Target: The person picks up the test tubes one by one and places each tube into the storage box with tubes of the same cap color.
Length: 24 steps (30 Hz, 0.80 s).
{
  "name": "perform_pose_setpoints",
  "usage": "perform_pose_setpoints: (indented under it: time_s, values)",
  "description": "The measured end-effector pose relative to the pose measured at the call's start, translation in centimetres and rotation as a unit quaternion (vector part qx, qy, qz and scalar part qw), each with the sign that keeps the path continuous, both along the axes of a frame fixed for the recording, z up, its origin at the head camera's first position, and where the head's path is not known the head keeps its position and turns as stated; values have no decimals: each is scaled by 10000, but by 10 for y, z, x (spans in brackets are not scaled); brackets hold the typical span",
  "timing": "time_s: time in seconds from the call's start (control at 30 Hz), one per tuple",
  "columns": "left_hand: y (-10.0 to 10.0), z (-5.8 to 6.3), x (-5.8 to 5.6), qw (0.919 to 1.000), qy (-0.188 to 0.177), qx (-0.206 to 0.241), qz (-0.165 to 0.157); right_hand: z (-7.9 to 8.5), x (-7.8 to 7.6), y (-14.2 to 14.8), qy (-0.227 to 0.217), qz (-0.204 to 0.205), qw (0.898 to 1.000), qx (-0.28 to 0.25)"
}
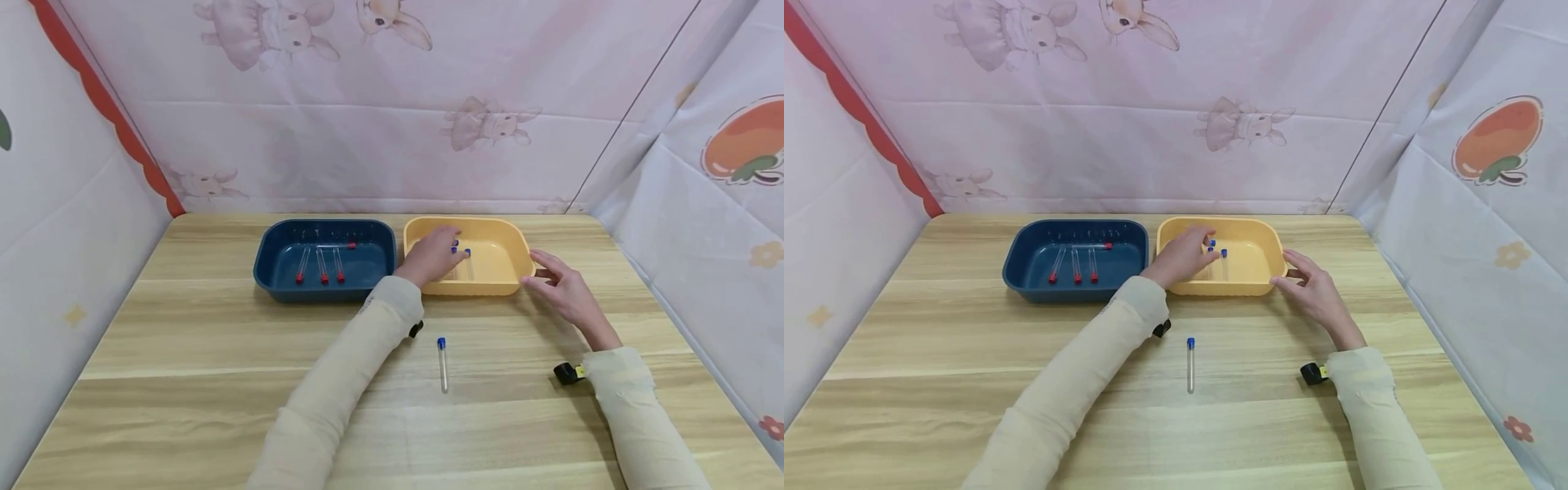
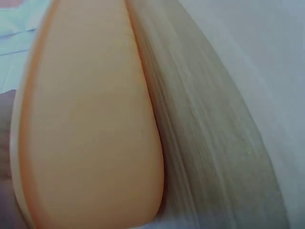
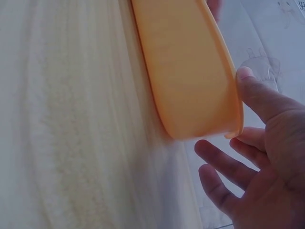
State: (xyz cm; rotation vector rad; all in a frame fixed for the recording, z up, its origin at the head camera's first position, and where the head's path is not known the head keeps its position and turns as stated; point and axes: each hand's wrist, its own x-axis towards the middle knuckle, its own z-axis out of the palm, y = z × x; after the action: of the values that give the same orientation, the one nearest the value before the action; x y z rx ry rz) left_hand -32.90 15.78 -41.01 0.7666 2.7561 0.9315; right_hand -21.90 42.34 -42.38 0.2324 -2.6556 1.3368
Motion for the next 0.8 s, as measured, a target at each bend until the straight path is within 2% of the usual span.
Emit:
perform_pose_setpoints:
  time_s: [0.13,0.23,0.37,0.6,0.8]
  values:
    - [-4,3,0,9956,246,907,34,0,-1,0,15,23,10000,-10]
    - [-9,6,4,9919,309,1230,-69,-1,-2,0,17,43,10000,1]
    - [-17,12,14,9904,323,1319,-243,1,-2,1,-26,43,10000,26]
    - [-32,26,37,9849,570,1522,-589,-1,-3,4,-59,-6,9999,130]
    - [-53,35,61,9841,458,1360,-1045,-1,0,3,-96,13,9998,185]
